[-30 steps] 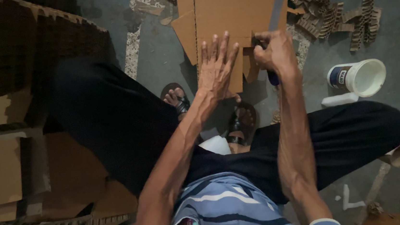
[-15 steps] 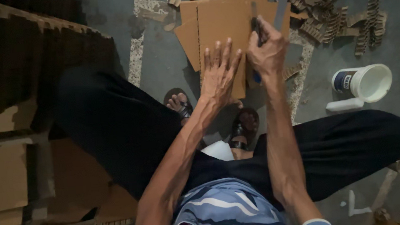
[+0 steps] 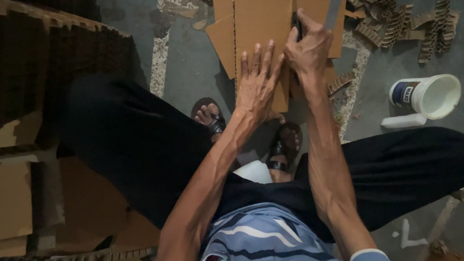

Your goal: The person sits on the floor and uses a utility knife to cut corrugated cardboard sheets into smaller rectangular pieces. They repeatedly score and snap the cardboard, separating the fluted layers and stacking the cut pieces.

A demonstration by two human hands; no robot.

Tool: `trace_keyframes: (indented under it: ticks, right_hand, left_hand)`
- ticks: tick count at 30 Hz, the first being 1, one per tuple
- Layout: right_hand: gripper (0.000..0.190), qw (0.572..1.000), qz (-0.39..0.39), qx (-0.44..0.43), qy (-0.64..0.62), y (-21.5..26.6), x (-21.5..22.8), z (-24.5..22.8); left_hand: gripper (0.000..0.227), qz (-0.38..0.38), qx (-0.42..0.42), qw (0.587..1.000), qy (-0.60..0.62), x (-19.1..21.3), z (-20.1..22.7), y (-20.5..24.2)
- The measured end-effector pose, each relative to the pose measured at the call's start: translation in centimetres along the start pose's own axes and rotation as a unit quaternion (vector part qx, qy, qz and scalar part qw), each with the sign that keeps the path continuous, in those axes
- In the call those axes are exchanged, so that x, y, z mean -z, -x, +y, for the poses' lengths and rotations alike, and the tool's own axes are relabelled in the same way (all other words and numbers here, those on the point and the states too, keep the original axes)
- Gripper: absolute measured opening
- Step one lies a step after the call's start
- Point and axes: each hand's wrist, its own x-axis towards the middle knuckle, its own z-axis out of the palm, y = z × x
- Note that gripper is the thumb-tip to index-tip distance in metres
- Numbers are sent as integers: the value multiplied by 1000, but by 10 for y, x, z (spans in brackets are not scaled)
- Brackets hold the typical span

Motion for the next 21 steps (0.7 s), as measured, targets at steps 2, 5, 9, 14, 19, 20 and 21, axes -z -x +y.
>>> trace_keyframes:
  ticks: [2, 5, 9, 14, 19, 20, 21]
  right_hand:
    - [41, 996, -43, -75, -2, -5, -3, 9]
    - [33, 989, 30, 142, 3, -16, -6, 30]
    - [25, 984, -75, 122, 107, -21, -9, 48]
    - [29, 991, -123, 44, 3, 12, 15, 28]
    - [35, 991, -132, -30, -20, 47, 45, -11]
    - [37, 990, -134, -39, -9, 46, 47, -18]
    - [36, 993, -116, -33, -4, 47, 50, -24]
  left_hand:
    - [163, -13, 1, 1000, 3, 3, 0, 0]
    - [162, -12, 0, 1000, 0, 7, 1, 3]
    - [161, 18, -8, 1000, 14, 9, 1, 7]
    - [158, 24, -4, 999, 21, 2, 1, 3]
    - [153, 42, -6, 999, 8, -16, -2, 0]
    - [152, 40, -4, 999, 4, -18, -3, -2]
    - [151, 60, -7, 998, 6, -20, -1, 0]
